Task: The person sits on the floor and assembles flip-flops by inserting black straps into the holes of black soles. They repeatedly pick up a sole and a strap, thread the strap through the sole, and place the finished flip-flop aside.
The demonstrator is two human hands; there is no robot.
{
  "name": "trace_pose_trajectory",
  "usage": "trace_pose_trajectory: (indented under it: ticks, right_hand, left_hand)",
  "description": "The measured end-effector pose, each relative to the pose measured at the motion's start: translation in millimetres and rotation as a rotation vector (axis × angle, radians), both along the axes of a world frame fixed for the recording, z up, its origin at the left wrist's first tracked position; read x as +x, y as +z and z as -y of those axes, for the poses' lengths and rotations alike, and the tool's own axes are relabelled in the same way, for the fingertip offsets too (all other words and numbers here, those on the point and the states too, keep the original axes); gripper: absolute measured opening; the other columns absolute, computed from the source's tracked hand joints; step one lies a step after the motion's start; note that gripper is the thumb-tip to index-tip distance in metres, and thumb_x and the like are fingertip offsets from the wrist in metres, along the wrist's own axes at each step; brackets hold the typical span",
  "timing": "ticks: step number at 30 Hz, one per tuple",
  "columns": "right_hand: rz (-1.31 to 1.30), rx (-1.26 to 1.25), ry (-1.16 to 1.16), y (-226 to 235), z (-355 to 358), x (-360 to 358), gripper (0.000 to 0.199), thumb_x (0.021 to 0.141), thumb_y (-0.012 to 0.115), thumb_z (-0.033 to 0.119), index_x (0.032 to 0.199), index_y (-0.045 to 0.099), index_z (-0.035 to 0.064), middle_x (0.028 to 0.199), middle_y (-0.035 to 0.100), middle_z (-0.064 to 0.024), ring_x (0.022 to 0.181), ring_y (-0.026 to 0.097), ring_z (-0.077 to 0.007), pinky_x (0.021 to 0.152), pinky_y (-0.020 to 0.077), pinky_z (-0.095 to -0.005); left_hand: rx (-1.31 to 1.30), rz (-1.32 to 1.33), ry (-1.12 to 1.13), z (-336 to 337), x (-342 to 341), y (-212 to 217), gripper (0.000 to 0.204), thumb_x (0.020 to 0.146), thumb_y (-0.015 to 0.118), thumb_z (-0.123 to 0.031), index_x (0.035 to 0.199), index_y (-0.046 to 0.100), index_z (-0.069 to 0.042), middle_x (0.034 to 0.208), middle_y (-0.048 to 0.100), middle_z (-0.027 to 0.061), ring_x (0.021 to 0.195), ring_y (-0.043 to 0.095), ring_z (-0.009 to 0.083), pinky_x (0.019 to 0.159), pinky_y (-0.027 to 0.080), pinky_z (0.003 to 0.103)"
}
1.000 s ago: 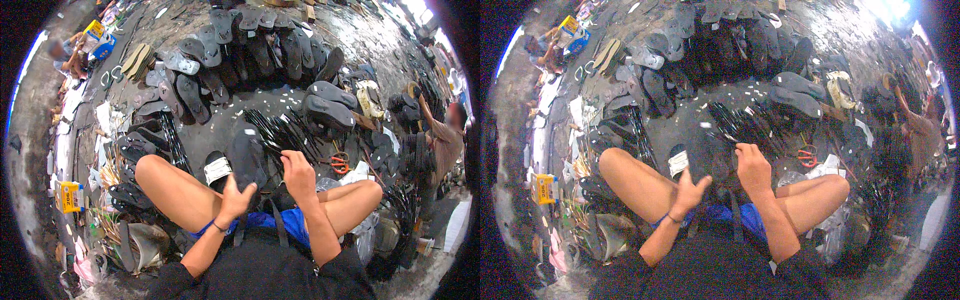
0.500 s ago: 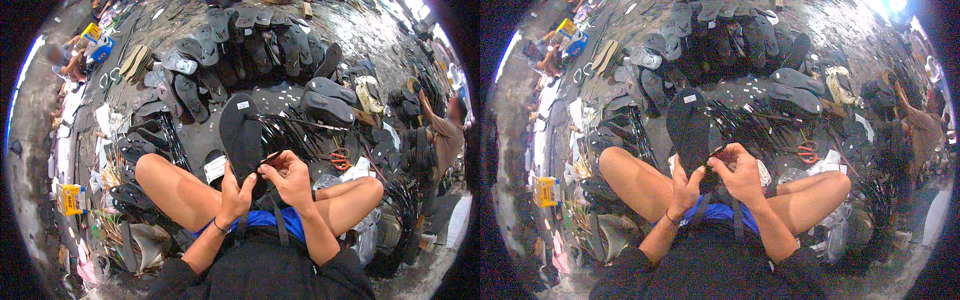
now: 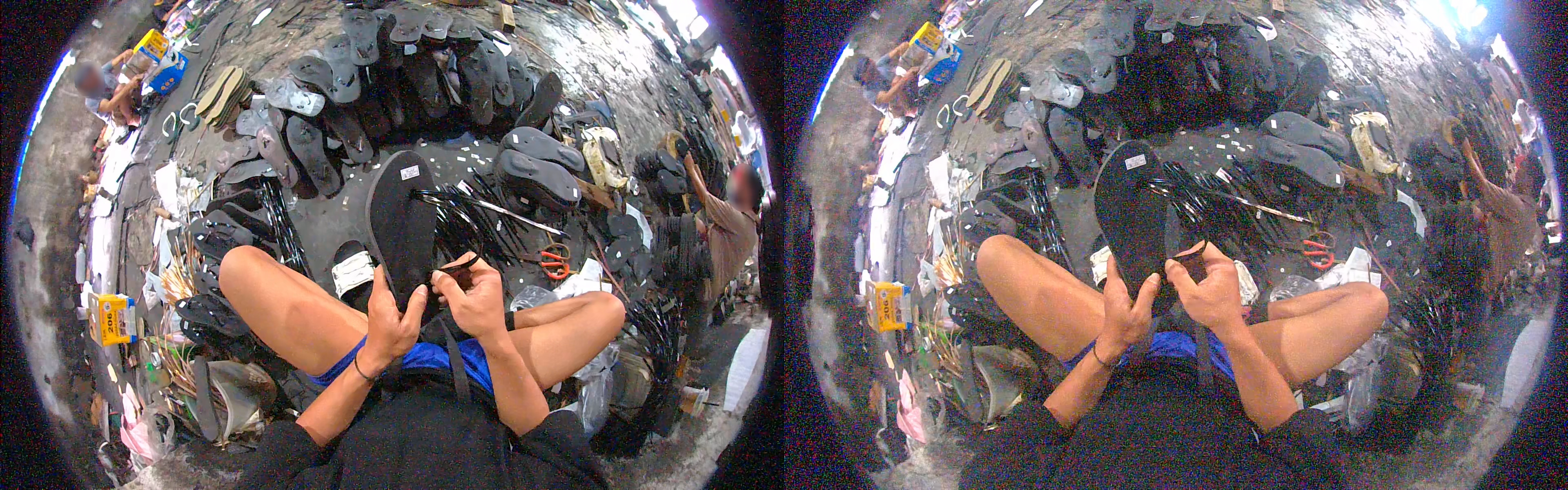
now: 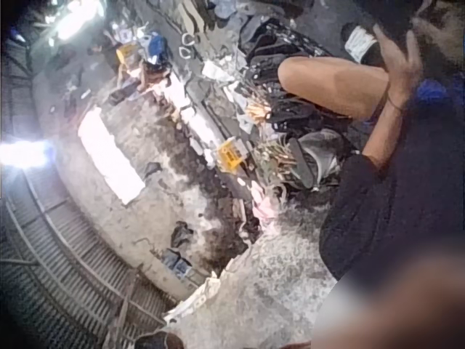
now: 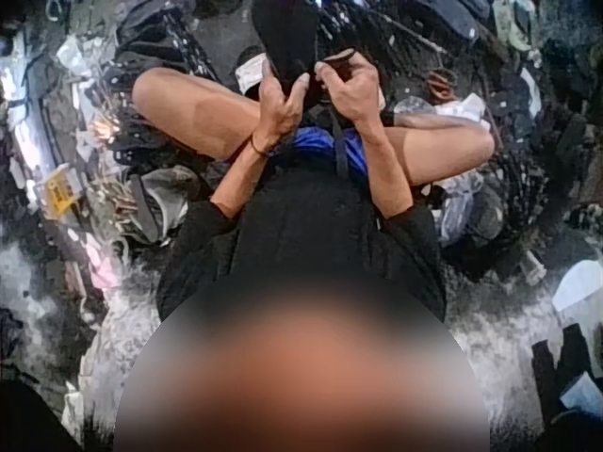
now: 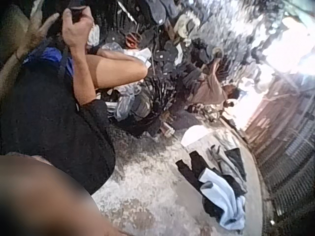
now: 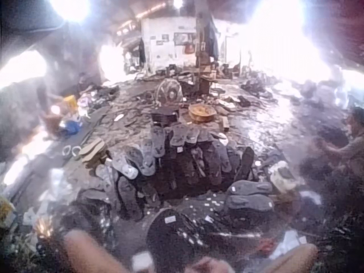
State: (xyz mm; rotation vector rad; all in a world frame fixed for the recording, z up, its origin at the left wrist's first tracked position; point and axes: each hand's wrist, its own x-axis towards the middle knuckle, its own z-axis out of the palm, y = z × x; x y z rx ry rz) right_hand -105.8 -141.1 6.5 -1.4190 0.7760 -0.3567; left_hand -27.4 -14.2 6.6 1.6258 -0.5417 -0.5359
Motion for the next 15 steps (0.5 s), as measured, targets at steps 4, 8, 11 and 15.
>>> trace_pose_trajectory:
  ticks: [4, 8, 11, 15]
  right_hand:
    - [0.06, -0.248, -0.056, -1, -11, 2, 0.009, 0.089, 0.072, 0.008, 0.089, 0.066, 0.0008, 0.074, 0.069, -0.0042, 0.066, 0.064, -0.0104, 0.06, 0.0496, -0.025]
    - [0.058, -0.31, 0.05, 3, -10, 2, 0.013, 0.087, 0.074, 0.011, 0.087, 0.067, 0.0, 0.075, 0.07, -0.0093, 0.067, 0.063, -0.0106, 0.063, 0.0496, -0.0276]
    - [0.035, -0.309, 0.176, 6, -1, 0, 0.011, 0.087, 0.073, 0.011, 0.086, 0.068, 0.0005, 0.078, 0.07, -0.0084, 0.069, 0.063, -0.0098, 0.063, 0.0492, -0.0274]
    - [-0.08, -0.222, 0.292, 8, 11, 1, 0.01, 0.087, 0.073, 0.01, 0.09, 0.069, 0.001, 0.078, 0.069, -0.0046, 0.071, 0.061, -0.0081, 0.064, 0.0488, -0.0256]
  left_hand:
    - [-0.006, 0.111, 0.054, 1, -4, -7, 0.042, 0.091, 0.061, -0.004, 0.13, 0.045, 0.004, 0.115, 0.063, 0.0171, 0.101, 0.064, 0.0246, 0.09, 0.05, 0.036]
    - [-0.051, 0.02, 0.066, -1, -6, -15, 0.044, 0.092, 0.06, -0.005, 0.132, 0.043, 0.005, 0.119, 0.062, 0.017, 0.105, 0.063, 0.0249, 0.094, 0.049, 0.035]
    - [-0.107, -0.095, 0.08, -3, -6, -18, 0.046, 0.093, 0.059, -0.005, 0.133, 0.042, 0.006, 0.12, 0.062, 0.0168, 0.107, 0.062, 0.0246, 0.096, 0.047, 0.035]
    - [-0.057, -0.073, 0.05, -7, -2, -17, 0.046, 0.094, 0.059, -0.005, 0.134, 0.041, 0.006, 0.12, 0.062, 0.0165, 0.108, 0.061, 0.0236, 0.098, 0.047, 0.034]
